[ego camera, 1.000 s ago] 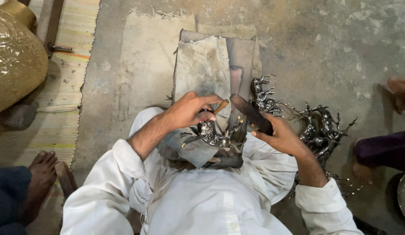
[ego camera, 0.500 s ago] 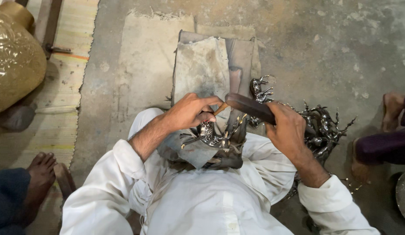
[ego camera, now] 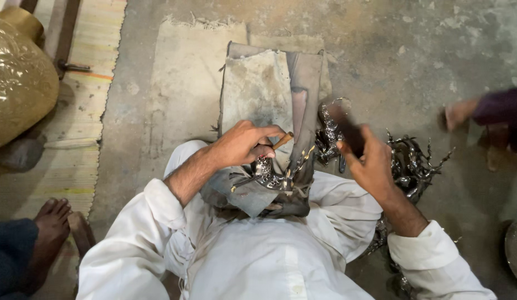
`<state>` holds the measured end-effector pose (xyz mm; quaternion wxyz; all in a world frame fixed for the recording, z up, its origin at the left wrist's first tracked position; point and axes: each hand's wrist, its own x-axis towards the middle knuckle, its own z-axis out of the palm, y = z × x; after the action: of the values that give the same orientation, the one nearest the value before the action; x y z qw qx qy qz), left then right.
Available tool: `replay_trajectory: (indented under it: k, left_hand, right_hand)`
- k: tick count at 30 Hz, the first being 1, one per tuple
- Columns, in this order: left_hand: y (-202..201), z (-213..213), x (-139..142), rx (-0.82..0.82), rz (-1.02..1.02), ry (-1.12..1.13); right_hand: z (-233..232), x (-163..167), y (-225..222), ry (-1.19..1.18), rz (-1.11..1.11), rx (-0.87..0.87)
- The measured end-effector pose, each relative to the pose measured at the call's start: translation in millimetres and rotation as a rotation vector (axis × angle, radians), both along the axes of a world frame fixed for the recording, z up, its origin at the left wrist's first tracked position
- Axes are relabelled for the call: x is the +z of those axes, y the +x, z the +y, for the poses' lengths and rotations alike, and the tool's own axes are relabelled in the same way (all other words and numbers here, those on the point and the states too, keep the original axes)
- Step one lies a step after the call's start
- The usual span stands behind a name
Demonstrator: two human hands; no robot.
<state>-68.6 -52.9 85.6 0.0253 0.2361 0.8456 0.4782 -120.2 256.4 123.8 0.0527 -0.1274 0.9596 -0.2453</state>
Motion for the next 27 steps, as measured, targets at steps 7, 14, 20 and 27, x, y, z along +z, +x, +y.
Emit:
replay_trajectory:
  k: [7, 14, 20, 27]
  left_hand:
    - [-1.4, -2.6, -4.3, -0.038, 0.039, 0.007]
    - [-1.9, -6.0, -2.6, -0.048, 0.009, -0.019]
    - [-2.7, -5.7, -1.2, -0.067, 0.041, 0.0]
    - [2.9, -5.4, 1.0, 0.021, -0.073, -0.017]
  right_hand:
    - [6.5, -5.8, 2.6, -0.002, 0.104, 0.118]
    - [5.3, -5.9, 3.2, 0.043, 0.29, 0.267]
    - [9.0, -1.7, 4.6, -0.01, 0.224, 0.254]
    - [5.0, -3.9, 4.1, -0.383, -0.014, -0.036]
